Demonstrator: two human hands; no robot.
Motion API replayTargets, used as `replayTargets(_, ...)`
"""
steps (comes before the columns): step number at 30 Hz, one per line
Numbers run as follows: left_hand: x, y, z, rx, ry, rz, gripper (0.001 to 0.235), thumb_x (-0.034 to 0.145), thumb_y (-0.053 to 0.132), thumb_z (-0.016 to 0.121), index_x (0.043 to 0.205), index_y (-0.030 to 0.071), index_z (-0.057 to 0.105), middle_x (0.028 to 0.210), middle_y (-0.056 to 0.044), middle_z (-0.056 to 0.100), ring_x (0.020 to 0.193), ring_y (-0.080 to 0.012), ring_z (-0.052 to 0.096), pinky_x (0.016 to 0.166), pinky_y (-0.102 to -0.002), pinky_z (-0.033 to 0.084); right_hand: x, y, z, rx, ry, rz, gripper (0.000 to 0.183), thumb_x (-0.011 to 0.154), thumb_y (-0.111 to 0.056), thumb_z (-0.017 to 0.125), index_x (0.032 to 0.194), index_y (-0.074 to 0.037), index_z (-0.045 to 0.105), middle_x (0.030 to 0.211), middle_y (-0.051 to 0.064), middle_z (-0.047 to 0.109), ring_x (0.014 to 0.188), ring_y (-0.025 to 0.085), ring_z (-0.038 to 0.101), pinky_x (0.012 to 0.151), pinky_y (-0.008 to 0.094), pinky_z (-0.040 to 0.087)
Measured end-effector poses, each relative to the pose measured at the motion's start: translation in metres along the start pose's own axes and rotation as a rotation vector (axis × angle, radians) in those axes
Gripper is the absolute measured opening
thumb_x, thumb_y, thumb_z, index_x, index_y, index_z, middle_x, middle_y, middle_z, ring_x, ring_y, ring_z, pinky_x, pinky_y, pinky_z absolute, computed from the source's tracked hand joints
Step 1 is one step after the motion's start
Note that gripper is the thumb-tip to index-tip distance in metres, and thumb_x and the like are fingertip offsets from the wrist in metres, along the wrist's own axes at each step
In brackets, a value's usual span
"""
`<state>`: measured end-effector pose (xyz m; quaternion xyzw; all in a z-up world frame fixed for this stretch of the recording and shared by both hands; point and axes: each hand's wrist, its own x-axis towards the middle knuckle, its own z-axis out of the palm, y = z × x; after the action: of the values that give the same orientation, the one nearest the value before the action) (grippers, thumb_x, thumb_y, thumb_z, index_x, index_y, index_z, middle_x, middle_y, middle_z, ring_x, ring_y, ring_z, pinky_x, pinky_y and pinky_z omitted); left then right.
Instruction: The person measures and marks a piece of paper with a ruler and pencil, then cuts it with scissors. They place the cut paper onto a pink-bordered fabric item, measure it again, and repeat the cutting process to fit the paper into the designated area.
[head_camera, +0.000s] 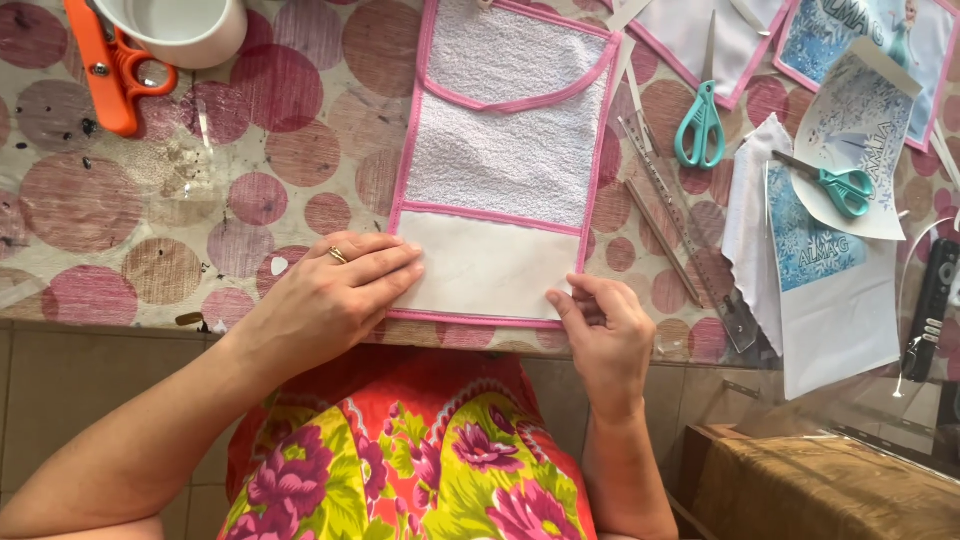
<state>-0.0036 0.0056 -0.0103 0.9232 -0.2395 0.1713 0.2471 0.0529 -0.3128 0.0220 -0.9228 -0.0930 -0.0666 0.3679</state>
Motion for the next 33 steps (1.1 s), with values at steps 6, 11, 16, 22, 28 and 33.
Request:
replayTargets(6, 0.006, 0.008, 0.0, 0.063, 0.015, -0.022, 0.02, 0.101, 0.029, 0.06, 0.114, 0.018, 0.07, 0.121, -0.002, 0.07, 0.123, -0.0199, 0.064, 0.105, -0.037, 0.045, 0.001, 0.001, -0.003, -0.125, -0.022, -0.085, 0.021, 0.086, -0.022, 0.088, 0.102, -0.01, 0.08, 0.084, 0.005, 0.068, 0.062, 0.014, 0.069, 0.055, 0.028, 0.06)
replayTargets(11, 0.016, 0.012, 0.004, 0.17, -0.009, 0.019, 0.016, 0.099, 0.029, 0.06, 0.106, 0.017, 0.067, 0.119, -0.004, 0.069, 0.121, -0.0212, 0.064, 0.104, -0.038, 0.046, 0.006, 0.019, -0.013, -0.154, -0.142, -0.145, 0.029, 0.086, -0.03, 0.086, 0.112, -0.019, 0.08, 0.091, 0.001, 0.068, 0.067, 0.017, 0.069, 0.061, 0.032, 0.058)
replayTargets(16, 0.024, 0.007, 0.004, 0.155, -0.068, 0.03, 0.019, 0.097, 0.028, 0.058, 0.111, 0.021, 0.067, 0.12, -0.004, 0.07, 0.122, -0.021, 0.065, 0.103, -0.037, 0.047, 0.026, 0.018, -0.027, -0.151, -0.302, -0.222, 0.042, 0.087, -0.031, 0.082, 0.127, -0.019, 0.074, 0.092, 0.004, 0.067, 0.067, 0.019, 0.067, 0.06, 0.035, 0.057)
replayTargets(22, 0.019, 0.0, 0.007, 0.224, -0.322, 0.063, 0.065, 0.08, 0.021, 0.055, 0.142, 0.039, 0.053, 0.159, -0.004, 0.049, 0.137, -0.0216, 0.047, 0.111, -0.046, 0.025, 0.058, -0.004, -0.046, -0.243, -0.72, -0.002, 0.072, 0.087, -0.037, 0.079, 0.153, -0.023, 0.052, 0.084, 0.0, 0.057, 0.066, 0.016, 0.056, 0.074, 0.032, 0.05)
replayTargets(28, 0.027, 0.009, 0.004, 0.221, -0.367, 0.002, 0.049, 0.091, 0.029, 0.049, 0.139, 0.036, 0.057, 0.157, -0.007, 0.05, 0.133, -0.0265, 0.053, 0.11, -0.049, 0.025, 0.069, -0.01, -0.048, -0.262, -0.773, 0.002, 0.071, 0.082, -0.039, 0.082, 0.147, -0.027, 0.056, 0.08, -0.004, 0.061, 0.075, 0.016, 0.059, 0.076, 0.033, 0.047)
replayTargets(33, 0.032, 0.015, 0.016, 0.025, -0.39, 0.147, 0.054, 0.09, 0.016, 0.049, 0.144, 0.021, 0.055, 0.154, -0.012, 0.052, 0.135, -0.0325, 0.05, 0.111, -0.049, 0.035, 0.067, -0.011, -0.046, -0.259, -0.68, -0.117, 0.063, 0.084, -0.038, 0.081, 0.141, -0.02, 0.059, 0.115, 0.004, 0.058, 0.095, 0.021, 0.063, 0.087, 0.04, 0.051)
